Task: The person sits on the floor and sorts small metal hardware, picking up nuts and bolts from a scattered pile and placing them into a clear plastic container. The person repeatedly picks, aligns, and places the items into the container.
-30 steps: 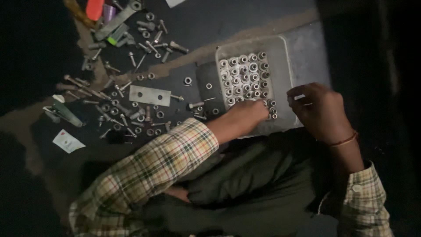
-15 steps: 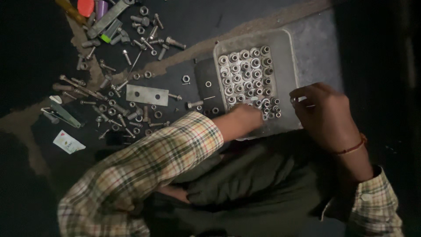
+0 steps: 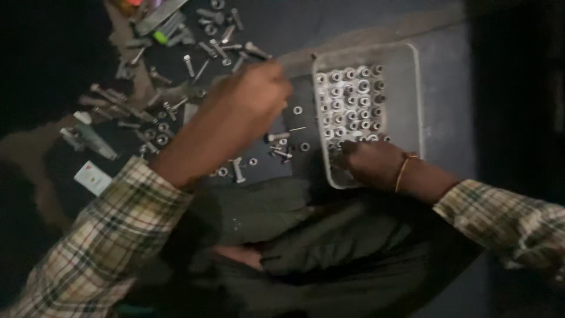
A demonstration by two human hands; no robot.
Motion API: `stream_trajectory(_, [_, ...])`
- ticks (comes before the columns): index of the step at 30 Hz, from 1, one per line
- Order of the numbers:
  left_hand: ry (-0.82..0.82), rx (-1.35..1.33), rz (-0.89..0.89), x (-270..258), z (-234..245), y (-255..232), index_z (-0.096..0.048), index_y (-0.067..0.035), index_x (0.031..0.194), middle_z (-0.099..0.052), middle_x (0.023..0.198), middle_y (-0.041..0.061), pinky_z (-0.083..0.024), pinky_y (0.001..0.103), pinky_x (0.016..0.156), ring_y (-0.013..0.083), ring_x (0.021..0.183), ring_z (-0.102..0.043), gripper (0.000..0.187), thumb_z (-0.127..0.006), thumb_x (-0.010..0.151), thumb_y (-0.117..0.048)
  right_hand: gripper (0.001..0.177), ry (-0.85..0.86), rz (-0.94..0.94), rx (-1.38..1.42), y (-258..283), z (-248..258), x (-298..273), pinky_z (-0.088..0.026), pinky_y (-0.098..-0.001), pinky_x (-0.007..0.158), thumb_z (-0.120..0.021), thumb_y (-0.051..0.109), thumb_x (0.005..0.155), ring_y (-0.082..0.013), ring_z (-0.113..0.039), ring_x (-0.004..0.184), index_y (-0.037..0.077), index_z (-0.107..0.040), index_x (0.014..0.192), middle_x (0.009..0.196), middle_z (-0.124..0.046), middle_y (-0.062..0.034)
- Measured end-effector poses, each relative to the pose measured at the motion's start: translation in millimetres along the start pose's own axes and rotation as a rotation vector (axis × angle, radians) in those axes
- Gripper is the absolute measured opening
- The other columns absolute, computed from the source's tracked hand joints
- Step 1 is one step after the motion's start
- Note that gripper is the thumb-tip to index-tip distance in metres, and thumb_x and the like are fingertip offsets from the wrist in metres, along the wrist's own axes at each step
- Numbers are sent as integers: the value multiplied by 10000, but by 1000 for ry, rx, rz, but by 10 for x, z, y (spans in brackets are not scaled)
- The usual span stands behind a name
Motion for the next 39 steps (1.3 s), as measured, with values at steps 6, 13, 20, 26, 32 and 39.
stream_trajectory(6, [39,113,273,-771,299,440,-707,8,1006,-631,1013,184,-537,471,783,391,950,-648,133,-713,923,-96,226,247,111,-219,-161,-267,206,-598,-466,691,-681,256,770,-342,-711,865,111,-735,935,985,-698,-131])
stream_trajectory(13, [-66,139,422,-1449,595,711,-722,-3,1040,-646,1008,177,-534,477,805,393,960,-658,168,-747,921,-119,236,248,126,-198,-132,-140,180,-588,-435,737,-671,250,811,-313,-706,861,85,-710,975,986,-688,-131])
stream_trajectory(20, [-56,119,541,-1708,600,798,-738,-5,1008,-667,1032,178,-545,460,792,367,932,-679,156,-743,917,-132,197,438,39,-261,-135,-210,170,-608,-406,752,-629,245,875,-269,-708,901,146,-710,1025,1130,-661,-108])
stream_trajectory(26, [1,56,614,-1892,362,884,-734,0,985,-664,996,176,-554,450,782,355,904,-682,147,-728,917,-131,261,297,-85,-275,-155,72,84,-630,-353,717,-590,243,920,-230,-738,838,122,-669,1137,1064,-704,-84])
stream_trajectory(32, [12,127,505,-2210,85,1039,-721,28,908,-662,975,219,-537,488,779,395,905,-662,179,-749,884,-148,239,-209,-101,-219,471,713,-142,-608,-398,698,-637,211,866,-306,-720,868,85,-689,1061,1051,-707,-144])
stream_trajectory(39, [-37,406,528,-2841,148,1042,-688,-11,826,-637,848,193,-535,515,776,406,861,-641,229,-805,858,-206,333,-20,153,-251,1343,331,281,-602,-370,613,-641,141,814,-257,-736,834,98,-731,1132,1075,-725,-95])
Point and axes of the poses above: each hand's wrist, its own x-axis towards the middle knuckle, its own z-axis out of the back of the hand, y = z × x, the point moved 3 cm from there along x, towards the middle knuckle
